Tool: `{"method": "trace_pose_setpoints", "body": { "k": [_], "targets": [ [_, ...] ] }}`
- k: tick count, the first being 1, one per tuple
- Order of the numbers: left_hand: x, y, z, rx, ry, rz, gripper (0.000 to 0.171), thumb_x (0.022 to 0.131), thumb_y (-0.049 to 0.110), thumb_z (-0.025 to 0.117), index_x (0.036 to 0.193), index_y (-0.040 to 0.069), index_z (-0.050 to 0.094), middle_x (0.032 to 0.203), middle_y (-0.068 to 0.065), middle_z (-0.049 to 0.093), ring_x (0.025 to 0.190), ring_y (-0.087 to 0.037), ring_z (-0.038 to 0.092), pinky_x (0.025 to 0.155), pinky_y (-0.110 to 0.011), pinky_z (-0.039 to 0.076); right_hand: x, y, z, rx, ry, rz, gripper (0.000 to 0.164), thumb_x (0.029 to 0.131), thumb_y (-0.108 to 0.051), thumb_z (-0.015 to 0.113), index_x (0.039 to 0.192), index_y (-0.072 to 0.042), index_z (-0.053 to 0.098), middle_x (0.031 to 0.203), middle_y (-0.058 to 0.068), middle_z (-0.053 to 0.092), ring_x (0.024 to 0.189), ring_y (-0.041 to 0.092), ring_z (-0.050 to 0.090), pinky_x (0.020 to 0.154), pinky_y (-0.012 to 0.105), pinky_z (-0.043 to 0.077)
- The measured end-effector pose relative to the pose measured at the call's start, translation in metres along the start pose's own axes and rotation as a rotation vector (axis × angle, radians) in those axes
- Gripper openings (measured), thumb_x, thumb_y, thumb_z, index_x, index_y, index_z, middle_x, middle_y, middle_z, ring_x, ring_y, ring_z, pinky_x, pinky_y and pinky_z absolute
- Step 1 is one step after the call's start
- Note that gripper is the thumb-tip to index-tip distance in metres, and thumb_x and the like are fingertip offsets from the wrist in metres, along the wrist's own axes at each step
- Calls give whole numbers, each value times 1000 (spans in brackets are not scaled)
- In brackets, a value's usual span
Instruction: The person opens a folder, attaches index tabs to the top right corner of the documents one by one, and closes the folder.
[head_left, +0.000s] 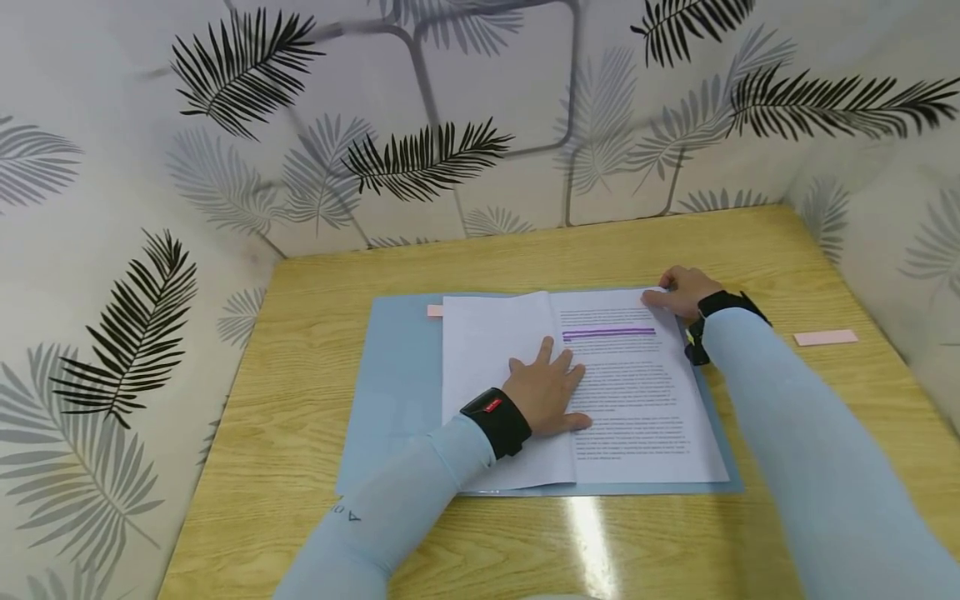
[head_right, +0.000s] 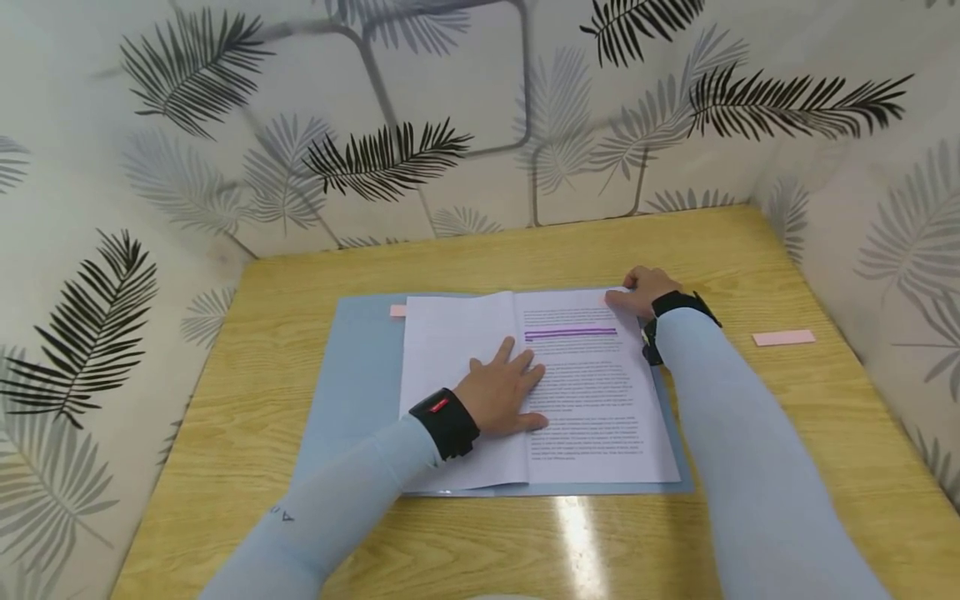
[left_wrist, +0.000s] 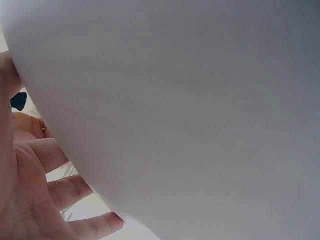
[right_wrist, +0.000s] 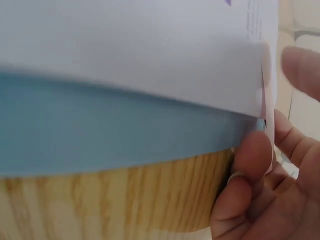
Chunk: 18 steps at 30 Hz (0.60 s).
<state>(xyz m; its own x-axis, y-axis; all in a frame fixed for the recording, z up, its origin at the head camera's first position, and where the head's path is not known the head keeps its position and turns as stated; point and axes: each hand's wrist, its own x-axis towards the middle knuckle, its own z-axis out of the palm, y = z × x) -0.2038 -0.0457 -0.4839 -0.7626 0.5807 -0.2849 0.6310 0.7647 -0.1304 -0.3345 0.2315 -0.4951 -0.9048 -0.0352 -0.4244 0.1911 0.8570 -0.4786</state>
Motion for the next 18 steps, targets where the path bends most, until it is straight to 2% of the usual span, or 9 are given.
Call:
{"method": "trace_pose_setpoints", "body": {
  "k": [4,6,9,15,16,18],
  "targets": [
    [0,0,0,-2,-11,-2,84,83,77,43,150,25,36,154,-4,32,143,-36,18,89,-64,42,0,-6,2,-30,28,28,70,87,-62,56,120,-1,44,111,23,48,96,37,47,75,45,40],
    [0,0,0,-1,-19,-3,84,83,77,42,150,26,36,155,-4,31,143,-35,17,90,-64,42,3,-6,3,-71,46,37,69,86,-63,58,116,-2,46,105,20,50,92,35,48,72,42,40],
    [0,-1,0,-1,-20,-4,85,83,78,42,150,26,35,155,-4,31,143,-36,18,90,-64,42,7,-5,4,-114,56,43,63,86,-59,60,113,-3,47,100,19,49,88,34,49,69,41,39],
    [0,0,1,5,-9,-8,85,83,77,42,150,25,35,155,-4,31,143,-36,18,89,-64,43,11,-1,3,-72,39,15,40,96,-32,53,119,-1,46,107,23,51,91,37,49,73,44,41],
    [1,0,2,8,-8,-8,85,83,77,42,150,25,35,155,-4,31,143,-36,18,89,-64,43,11,0,3,-67,41,16,39,95,-31,51,119,-1,46,108,23,52,92,37,49,73,44,41],
    [1,1,3,10,-9,-8,85,83,78,41,150,26,35,155,-4,30,143,-36,18,89,-64,43,10,0,4,-67,44,22,44,94,-37,51,119,-1,46,109,23,50,92,37,49,73,44,41]
  ]
}}
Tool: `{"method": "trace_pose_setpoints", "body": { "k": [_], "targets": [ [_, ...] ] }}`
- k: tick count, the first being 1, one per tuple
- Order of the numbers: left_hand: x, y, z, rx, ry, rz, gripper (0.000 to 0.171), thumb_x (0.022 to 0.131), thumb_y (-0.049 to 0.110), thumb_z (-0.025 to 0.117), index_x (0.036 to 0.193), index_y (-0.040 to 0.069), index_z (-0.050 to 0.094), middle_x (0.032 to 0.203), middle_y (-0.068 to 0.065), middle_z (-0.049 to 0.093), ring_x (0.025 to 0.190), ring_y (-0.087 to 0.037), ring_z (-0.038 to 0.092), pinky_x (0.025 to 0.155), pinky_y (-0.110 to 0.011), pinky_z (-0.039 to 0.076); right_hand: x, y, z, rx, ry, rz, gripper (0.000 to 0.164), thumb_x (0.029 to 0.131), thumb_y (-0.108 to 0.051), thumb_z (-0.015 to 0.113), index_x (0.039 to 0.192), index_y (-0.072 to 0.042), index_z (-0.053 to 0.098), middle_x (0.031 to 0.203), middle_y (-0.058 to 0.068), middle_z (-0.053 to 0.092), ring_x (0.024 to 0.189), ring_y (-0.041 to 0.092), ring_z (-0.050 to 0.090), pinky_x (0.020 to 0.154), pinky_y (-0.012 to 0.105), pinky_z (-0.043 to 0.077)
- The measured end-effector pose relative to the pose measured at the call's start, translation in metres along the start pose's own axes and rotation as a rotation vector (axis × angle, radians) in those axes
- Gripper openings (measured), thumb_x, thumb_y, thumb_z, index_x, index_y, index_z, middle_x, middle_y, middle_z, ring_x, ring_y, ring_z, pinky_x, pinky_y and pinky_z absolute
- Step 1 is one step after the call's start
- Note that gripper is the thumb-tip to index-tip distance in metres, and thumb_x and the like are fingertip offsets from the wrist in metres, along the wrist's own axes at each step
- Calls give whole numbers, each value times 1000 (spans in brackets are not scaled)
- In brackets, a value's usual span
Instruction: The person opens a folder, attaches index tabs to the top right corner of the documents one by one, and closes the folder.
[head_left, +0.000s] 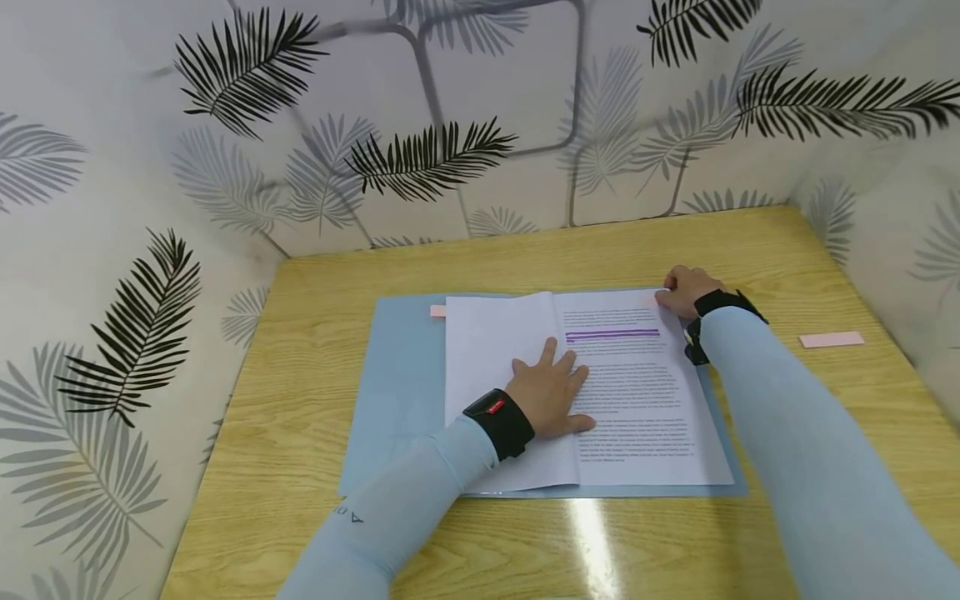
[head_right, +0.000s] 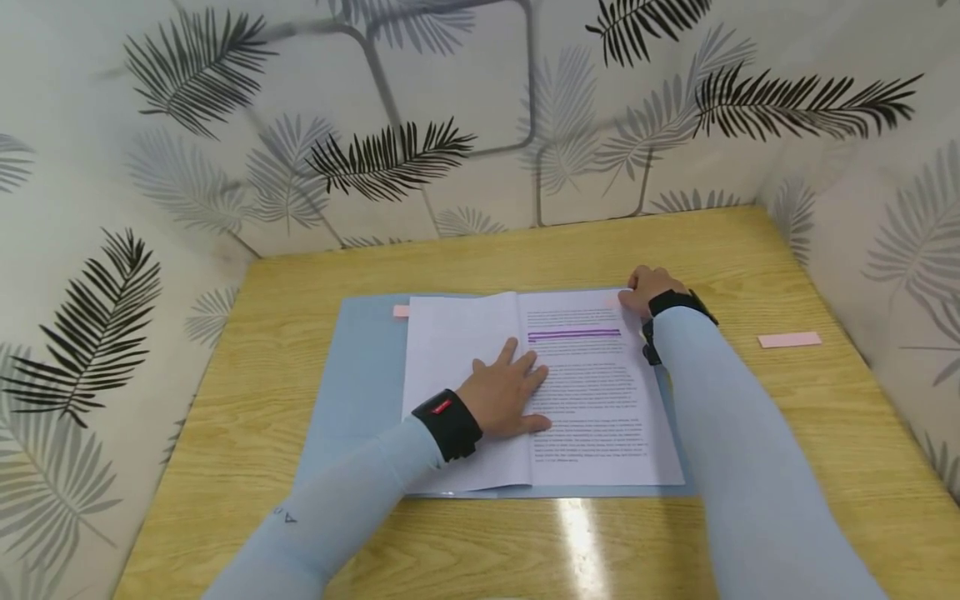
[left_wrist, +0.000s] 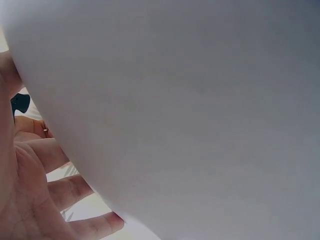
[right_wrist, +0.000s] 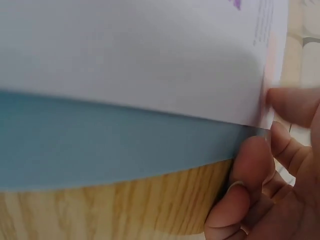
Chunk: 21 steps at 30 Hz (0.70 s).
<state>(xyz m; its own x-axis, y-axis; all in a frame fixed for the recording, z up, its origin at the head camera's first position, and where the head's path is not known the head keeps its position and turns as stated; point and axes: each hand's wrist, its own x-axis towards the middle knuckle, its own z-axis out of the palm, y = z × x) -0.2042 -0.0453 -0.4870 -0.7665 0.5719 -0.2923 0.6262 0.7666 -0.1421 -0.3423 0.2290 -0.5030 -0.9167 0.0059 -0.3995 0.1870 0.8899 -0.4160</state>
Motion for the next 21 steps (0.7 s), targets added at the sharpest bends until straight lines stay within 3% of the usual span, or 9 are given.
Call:
{"method": "trace_pose_setpoints", "body": {
  "k": [6,15,21],
  "targets": [
    [0,-1,-2,-4,-19,-2,86,83,79,41,151,27,34,156,-4,29,144,-36,17,90,-64,42,0,-2,3,-49,17,25,71,83,-65,58,115,-3,46,108,23,46,90,38,48,70,45,41],
    [-1,1,-3,-1,-13,-6,85,83,78,41,150,26,35,155,-4,31,143,-36,19,89,-64,43,-8,-6,-2,-40,-22,-12,78,80,-61,66,120,2,42,109,26,45,94,40,45,74,46,41],
    [-2,0,-4,-3,-3,-9,84,83,77,42,150,26,36,155,-4,32,143,-35,19,89,-63,43,-2,1,-2,-11,-35,-49,57,92,-40,61,123,4,41,111,26,44,97,39,45,78,46,41]
  ]
}}
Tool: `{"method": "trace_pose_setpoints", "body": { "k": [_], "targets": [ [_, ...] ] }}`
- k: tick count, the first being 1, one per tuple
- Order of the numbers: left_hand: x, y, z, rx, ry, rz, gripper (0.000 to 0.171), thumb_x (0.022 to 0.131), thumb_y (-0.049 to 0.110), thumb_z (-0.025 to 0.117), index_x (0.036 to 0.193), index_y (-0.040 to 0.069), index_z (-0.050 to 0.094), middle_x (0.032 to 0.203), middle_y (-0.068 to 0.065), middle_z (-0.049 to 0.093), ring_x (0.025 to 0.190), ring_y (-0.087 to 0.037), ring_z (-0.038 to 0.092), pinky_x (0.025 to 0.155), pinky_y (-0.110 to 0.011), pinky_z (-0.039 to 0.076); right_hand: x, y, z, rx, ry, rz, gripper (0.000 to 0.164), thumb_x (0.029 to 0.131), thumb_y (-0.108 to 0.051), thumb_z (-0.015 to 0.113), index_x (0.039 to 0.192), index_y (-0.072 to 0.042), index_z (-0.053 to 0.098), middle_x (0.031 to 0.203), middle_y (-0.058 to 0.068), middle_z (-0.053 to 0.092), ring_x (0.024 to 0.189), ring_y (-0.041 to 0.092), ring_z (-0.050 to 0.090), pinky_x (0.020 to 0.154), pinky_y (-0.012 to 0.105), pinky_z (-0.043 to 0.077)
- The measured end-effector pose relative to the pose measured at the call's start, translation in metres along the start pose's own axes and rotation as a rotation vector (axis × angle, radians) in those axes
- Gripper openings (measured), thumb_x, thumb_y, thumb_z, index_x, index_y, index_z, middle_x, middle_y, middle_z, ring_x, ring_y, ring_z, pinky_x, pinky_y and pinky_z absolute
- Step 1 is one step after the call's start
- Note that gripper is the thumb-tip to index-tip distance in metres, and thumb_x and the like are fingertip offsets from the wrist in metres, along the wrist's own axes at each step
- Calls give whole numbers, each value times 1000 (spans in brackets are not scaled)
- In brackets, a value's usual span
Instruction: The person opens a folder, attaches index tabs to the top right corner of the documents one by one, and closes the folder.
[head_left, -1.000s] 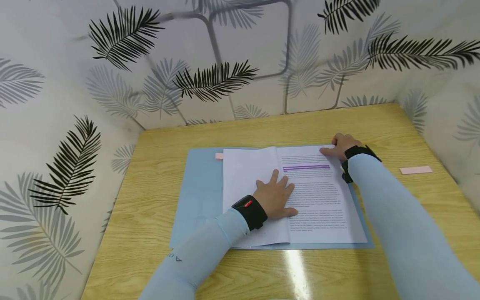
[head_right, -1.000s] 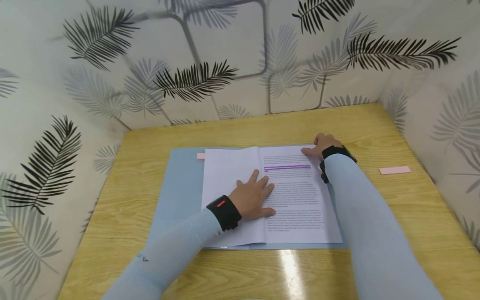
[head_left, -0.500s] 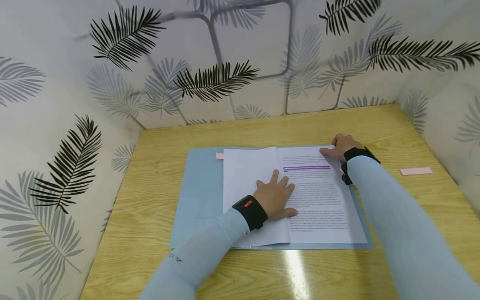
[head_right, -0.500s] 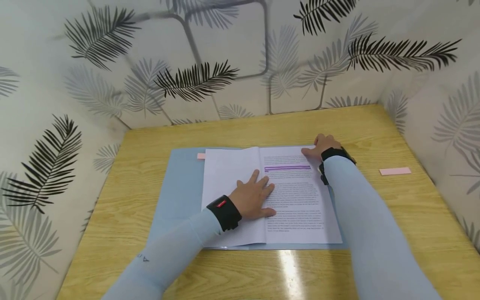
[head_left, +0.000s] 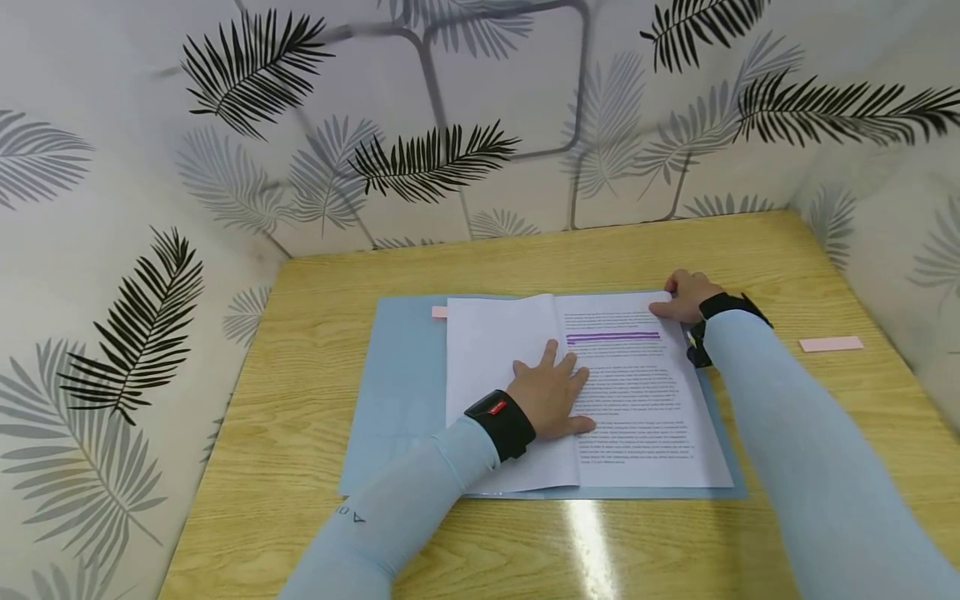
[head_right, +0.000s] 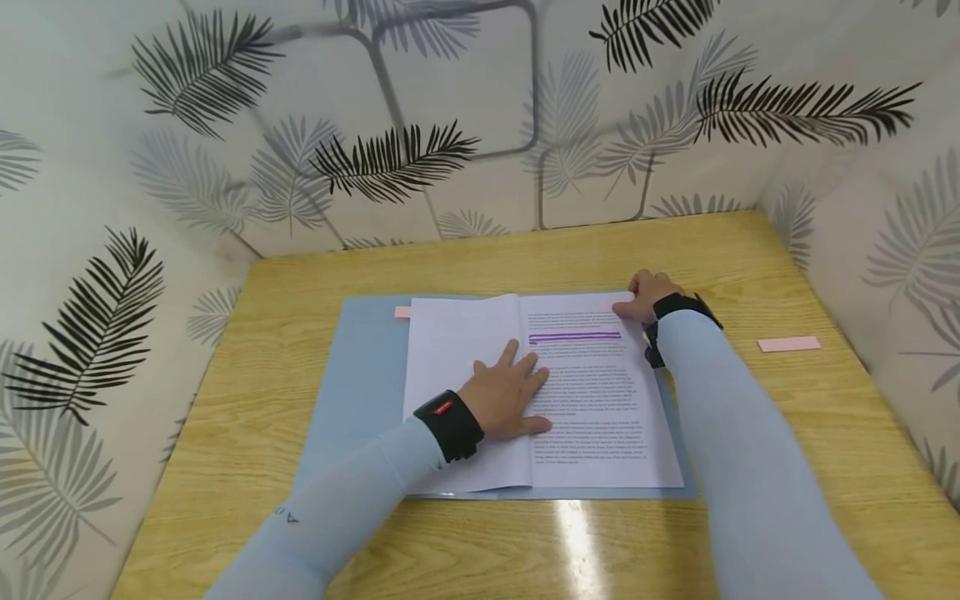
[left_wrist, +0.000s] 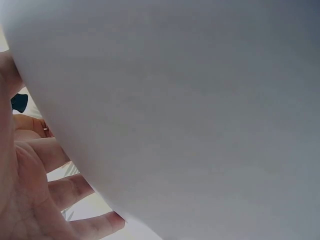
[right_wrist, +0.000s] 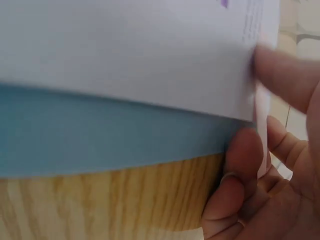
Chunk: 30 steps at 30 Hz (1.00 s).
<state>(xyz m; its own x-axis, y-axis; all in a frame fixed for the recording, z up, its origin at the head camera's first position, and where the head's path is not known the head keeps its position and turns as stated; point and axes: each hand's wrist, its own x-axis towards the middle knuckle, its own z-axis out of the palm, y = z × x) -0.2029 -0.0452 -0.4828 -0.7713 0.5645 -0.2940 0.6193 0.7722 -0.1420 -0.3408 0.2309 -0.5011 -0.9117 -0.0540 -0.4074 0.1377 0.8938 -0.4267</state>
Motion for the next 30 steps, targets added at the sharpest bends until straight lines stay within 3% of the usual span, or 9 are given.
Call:
{"method": "trace_pose_setpoints", "body": {
  "k": [4,7,11,14,18,22,26,30],
  "targets": [
    [-1,-2,-3,-13,-7,-2,84,84,77,43,150,26,35,155,-3,31,143,-35,19,90,-63,43,2,5,-3,45,-19,-49,44,97,-23,55,127,5,39,116,28,44,100,39,45,84,49,41],
    [1,-4,-4,-54,-31,-10,83,83,77,43,150,28,35,155,-1,30,144,-34,17,91,-63,42,0,7,-5,104,-23,-55,44,99,-23,49,132,4,39,124,29,44,105,40,46,90,52,41],
    [10,-10,3,-129,-39,-9,80,83,77,41,150,33,34,157,2,25,145,-31,14,95,-63,39,-18,13,-10,204,-4,-36,67,99,-38,43,144,8,26,137,35,36,110,43,50,97,56,39],
    [5,-18,4,-196,-10,-3,78,85,75,41,150,33,34,159,1,20,145,-30,14,99,-63,35,-44,16,-15,230,55,-37,82,98,-48,41,147,11,13,139,40,31,109,45,52,95,59,38],
    [-21,-29,-9,-293,31,-19,74,88,70,43,150,30,34,160,-2,18,145,-30,15,103,-61,32,-86,20,-11,259,89,-55,86,97,-54,41,147,11,15,133,37,37,104,44,55,84,54,45],
    [-55,-40,-13,-346,84,-39,73,91,67,42,150,25,35,158,-5,23,144,-32,19,103,-59,33,-127,26,9,256,20,-87,82,97,-53,47,144,11,26,125,29,45,98,36,58,74,38,48],
    [-85,-49,-3,-391,157,-77,72,92,65,43,149,20,37,155,-9,30,141,-34,25,102,-58,35,-157,29,28,202,-13,-134,78,95,-49,54,139,13,36,120,26,51,94,31,56,72,34,48],
    [-110,-54,13,-467,191,-162,73,92,62,48,148,16,39,153,-12,32,140,-37,27,103,-58,33,-171,29,39,153,-2,-172,81,92,-48,60,137,16,38,118,28,55,95,34,56,73,38,51]
  ]
}}
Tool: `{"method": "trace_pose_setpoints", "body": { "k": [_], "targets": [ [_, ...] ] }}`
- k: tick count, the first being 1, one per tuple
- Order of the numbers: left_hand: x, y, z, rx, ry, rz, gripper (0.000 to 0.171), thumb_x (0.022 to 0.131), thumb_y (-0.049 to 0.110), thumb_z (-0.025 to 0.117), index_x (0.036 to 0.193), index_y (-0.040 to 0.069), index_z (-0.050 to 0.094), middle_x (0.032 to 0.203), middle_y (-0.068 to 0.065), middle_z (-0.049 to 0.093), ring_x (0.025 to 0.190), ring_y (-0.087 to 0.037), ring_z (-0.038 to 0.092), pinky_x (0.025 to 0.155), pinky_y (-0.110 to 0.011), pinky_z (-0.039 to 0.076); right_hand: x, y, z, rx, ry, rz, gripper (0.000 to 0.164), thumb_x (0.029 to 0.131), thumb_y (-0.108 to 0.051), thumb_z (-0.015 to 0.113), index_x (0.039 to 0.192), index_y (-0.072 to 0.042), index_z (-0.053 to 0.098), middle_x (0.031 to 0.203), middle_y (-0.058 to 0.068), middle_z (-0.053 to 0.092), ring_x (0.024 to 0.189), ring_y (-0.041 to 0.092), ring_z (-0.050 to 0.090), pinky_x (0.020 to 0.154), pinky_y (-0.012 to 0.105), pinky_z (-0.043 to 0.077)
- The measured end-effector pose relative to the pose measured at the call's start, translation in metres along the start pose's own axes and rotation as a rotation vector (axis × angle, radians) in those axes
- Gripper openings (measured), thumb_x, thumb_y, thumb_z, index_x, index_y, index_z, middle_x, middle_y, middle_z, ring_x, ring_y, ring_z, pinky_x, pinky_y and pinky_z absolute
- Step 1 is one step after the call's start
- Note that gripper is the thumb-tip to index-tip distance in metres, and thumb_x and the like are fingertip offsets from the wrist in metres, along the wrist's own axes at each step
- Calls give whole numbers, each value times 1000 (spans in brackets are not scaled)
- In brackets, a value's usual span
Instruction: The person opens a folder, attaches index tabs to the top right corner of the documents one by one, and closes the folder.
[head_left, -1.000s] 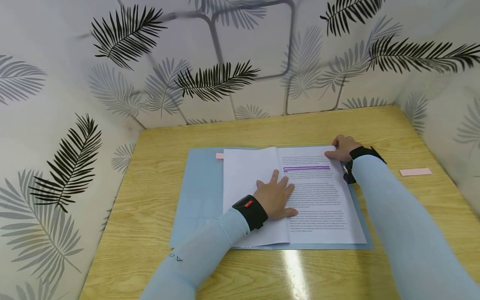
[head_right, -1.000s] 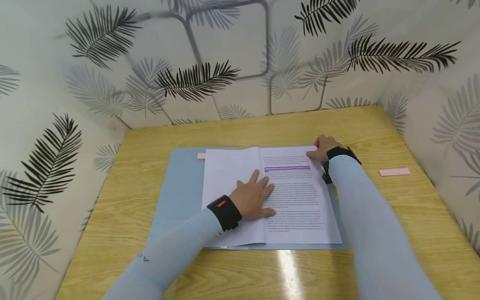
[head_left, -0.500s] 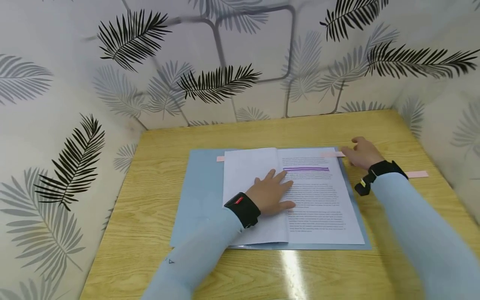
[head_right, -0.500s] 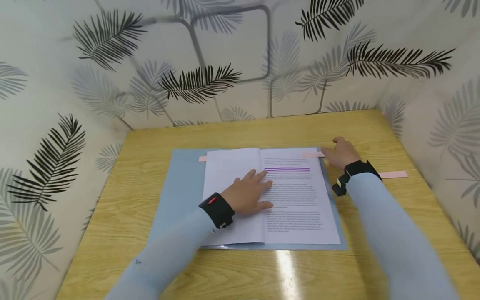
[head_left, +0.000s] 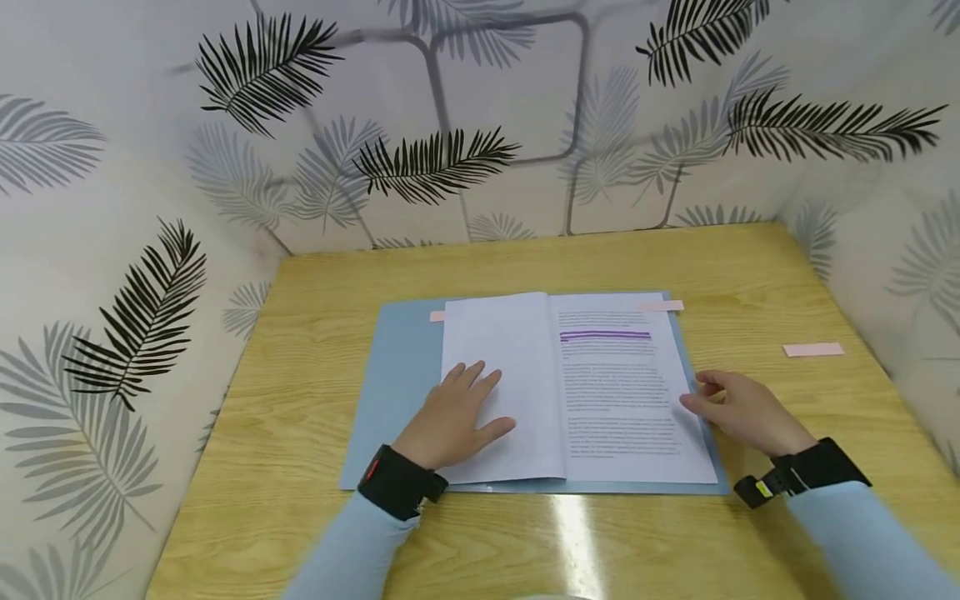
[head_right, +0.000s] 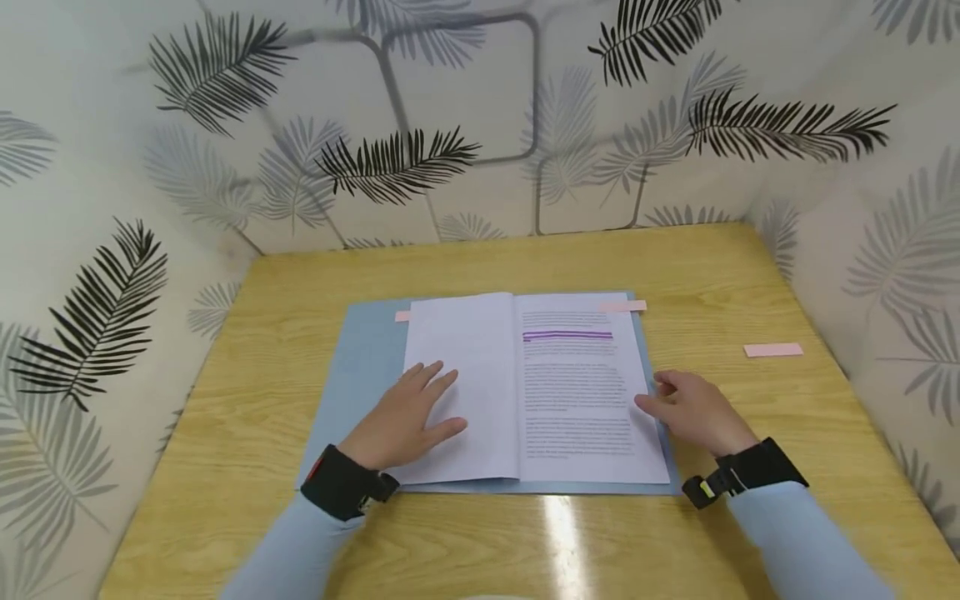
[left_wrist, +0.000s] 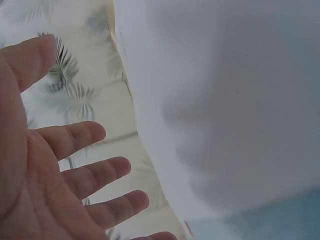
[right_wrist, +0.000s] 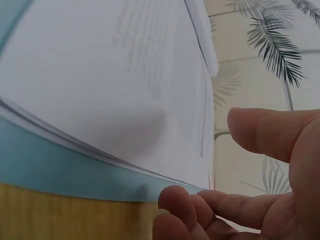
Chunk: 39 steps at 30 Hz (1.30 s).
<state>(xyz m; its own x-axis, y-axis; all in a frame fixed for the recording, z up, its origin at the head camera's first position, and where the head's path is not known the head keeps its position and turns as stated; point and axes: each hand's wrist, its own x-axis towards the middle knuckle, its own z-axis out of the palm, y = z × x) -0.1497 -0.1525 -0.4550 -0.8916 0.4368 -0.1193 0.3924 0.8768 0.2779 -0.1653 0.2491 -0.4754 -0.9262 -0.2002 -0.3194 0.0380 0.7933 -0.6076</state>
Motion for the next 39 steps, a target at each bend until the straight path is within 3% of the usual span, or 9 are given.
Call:
{"method": "trace_pose_setpoints", "body": {
  "k": [5,9,13,29,34,39],
  "targets": [
    [-22,-19,6,-72,35,-105,76,93,59,50,149,9,37,153,-18,30,140,-40,25,108,-55,28,-2,-5,9,-53,-8,-26,86,90,-47,64,137,19,35,115,30,56,91,33,56,66,34,48],
    [-30,-30,13,-117,69,-141,78,93,58,51,149,6,35,152,-22,30,140,-42,25,109,-54,28,-1,-8,11,-68,-16,-39,83,91,-46,63,135,20,37,115,31,56,87,31,55,66,36,48],
    [-30,-35,22,-144,76,-161,81,92,59,51,149,5,34,150,-25,30,139,-43,25,107,-54,31,-1,-6,11,-71,-25,-30,81,93,-46,60,135,20,37,120,34,55,89,31,56,74,41,51],
    [-31,-41,35,-130,83,-188,86,91,61,51,150,2,28,147,-25,36,136,-43,31,105,-54,33,-8,2,22,18,46,-22,74,93,-46,60,134,13,41,112,26,57,94,34,55,76,41,51],
    [-31,-39,33,-133,89,-183,85,91,59,53,150,1,29,148,-24,36,136,-44,31,105,-55,32,-9,5,23,47,76,-15,59,93,-43,61,119,8,52,91,13,56,82,25,54,63,29,43],
    [-33,-38,32,-138,90,-190,84,91,57,55,149,0,30,148,-23,36,136,-43,31,106,-55,31,-9,5,24,69,78,-14,43,95,-40,59,99,3,57,73,5,48,68,19,50,52,26,34]
  ]
}}
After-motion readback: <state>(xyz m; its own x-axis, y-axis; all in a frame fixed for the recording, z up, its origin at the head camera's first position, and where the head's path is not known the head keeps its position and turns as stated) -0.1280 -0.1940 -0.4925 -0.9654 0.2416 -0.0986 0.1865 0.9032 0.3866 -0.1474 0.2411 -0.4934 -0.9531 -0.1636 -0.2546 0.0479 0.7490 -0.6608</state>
